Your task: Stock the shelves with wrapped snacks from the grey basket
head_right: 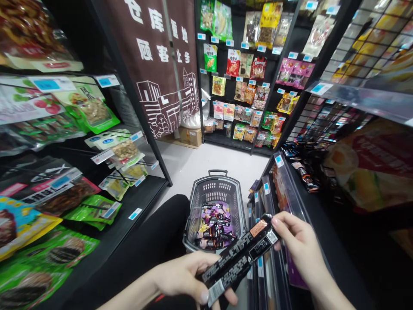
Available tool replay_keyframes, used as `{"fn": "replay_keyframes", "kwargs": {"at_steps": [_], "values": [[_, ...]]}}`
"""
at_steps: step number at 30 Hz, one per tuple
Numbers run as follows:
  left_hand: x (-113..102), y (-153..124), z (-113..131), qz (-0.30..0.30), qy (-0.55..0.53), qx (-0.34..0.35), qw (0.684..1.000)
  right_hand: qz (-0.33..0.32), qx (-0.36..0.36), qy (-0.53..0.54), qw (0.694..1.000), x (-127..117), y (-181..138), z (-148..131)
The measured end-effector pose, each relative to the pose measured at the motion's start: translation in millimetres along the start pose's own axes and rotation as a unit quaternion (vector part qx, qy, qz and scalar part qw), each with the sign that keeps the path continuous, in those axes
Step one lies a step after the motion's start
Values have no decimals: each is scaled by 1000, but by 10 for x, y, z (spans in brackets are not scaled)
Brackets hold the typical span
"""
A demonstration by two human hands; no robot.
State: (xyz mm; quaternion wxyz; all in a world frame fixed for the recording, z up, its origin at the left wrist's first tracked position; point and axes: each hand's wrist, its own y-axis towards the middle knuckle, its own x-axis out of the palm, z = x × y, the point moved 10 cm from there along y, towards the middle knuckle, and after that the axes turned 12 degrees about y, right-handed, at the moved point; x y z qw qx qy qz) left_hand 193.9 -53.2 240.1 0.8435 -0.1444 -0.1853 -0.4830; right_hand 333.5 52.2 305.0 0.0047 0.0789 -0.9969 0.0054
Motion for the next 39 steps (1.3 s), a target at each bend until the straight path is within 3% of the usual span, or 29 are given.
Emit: {"fn": "replay_keyframes", "kwargs": {"at_steps": [2,4,6,9,11,15,17,20,24,33,36,39], "values": [[-30,-15,10,16,-26,-1,1000,0,2,25,1000,-34,37,13],[-165,-1,7,68,-64,16,995,10,9,58,998,-94,74,33],[-455,-8,-10,183,-89,48,978,-4,23,79,997,-107,104,55],[-934,-190,-41,391,-90,86,912,-68,49,91,992,-21,108,93],[-1098,-320,-4,458,-85,106,879,-88,64,80,991,19,89,125],[-1151,-389,216,427,-17,147,892,-104,65,37,992,87,59,150],[-1189,-414,227,429,58,107,895,-106,57,11,993,108,56,161],[-1284,-466,172,463,152,32,873,-69,35,-117,990,26,84,193],[-1279,-442,194,467,185,36,864,-43,-16,-243,969,-57,145,177],[-1263,-431,144,451,161,15,878,-59,46,-180,981,-43,175,299],[-1261,-425,121,435,144,1,889,-53,20,-166,984,-48,165,188],[-1273,-431,131,437,70,32,896,-54,-33,-131,989,-42,154,45]]}}
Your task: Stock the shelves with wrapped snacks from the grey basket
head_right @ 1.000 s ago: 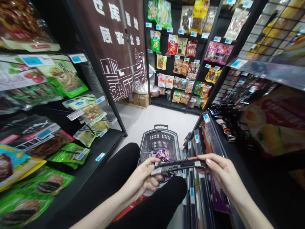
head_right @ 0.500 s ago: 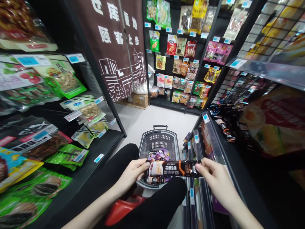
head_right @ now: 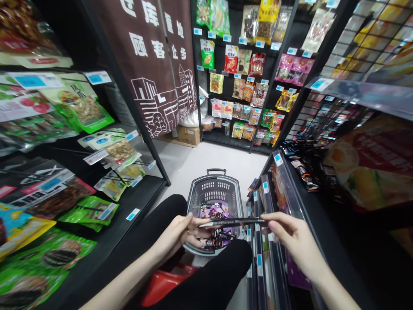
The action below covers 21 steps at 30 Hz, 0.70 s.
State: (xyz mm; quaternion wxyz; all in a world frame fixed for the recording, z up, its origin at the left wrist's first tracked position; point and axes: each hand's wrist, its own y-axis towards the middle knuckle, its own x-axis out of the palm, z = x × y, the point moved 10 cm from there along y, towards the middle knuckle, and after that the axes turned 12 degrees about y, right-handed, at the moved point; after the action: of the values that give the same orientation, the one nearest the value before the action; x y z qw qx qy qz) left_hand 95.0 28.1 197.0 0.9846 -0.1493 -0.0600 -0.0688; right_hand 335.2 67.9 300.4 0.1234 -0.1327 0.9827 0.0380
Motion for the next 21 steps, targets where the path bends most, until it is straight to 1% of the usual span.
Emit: {"fn": "replay_keyframes", "kwargs": {"at_steps": [2,5,9,13,14,16,19,21], "values": [[-59,7,10,28,-17,5,999,-4,-5,12,1000,12,-3,-6],[-142,13,33,62,-11,21,998,-8,6,1,1000,52,-4,49],[-182,15,39,75,13,23,997,12,-17,-13,1000,51,-18,52],[-205,-10,101,91,23,36,995,11,-22,-36,999,64,-54,70],[-206,-18,109,90,23,35,995,10,-30,-34,999,63,-62,55],[-209,-33,118,85,18,36,996,0,-69,-31,997,66,-74,-30],[-192,-47,165,56,-31,71,995,-27,-137,-48,989,88,-93,-183],[-196,-45,176,49,-50,87,994,-34,-154,-66,985,97,-97,-221]]}}
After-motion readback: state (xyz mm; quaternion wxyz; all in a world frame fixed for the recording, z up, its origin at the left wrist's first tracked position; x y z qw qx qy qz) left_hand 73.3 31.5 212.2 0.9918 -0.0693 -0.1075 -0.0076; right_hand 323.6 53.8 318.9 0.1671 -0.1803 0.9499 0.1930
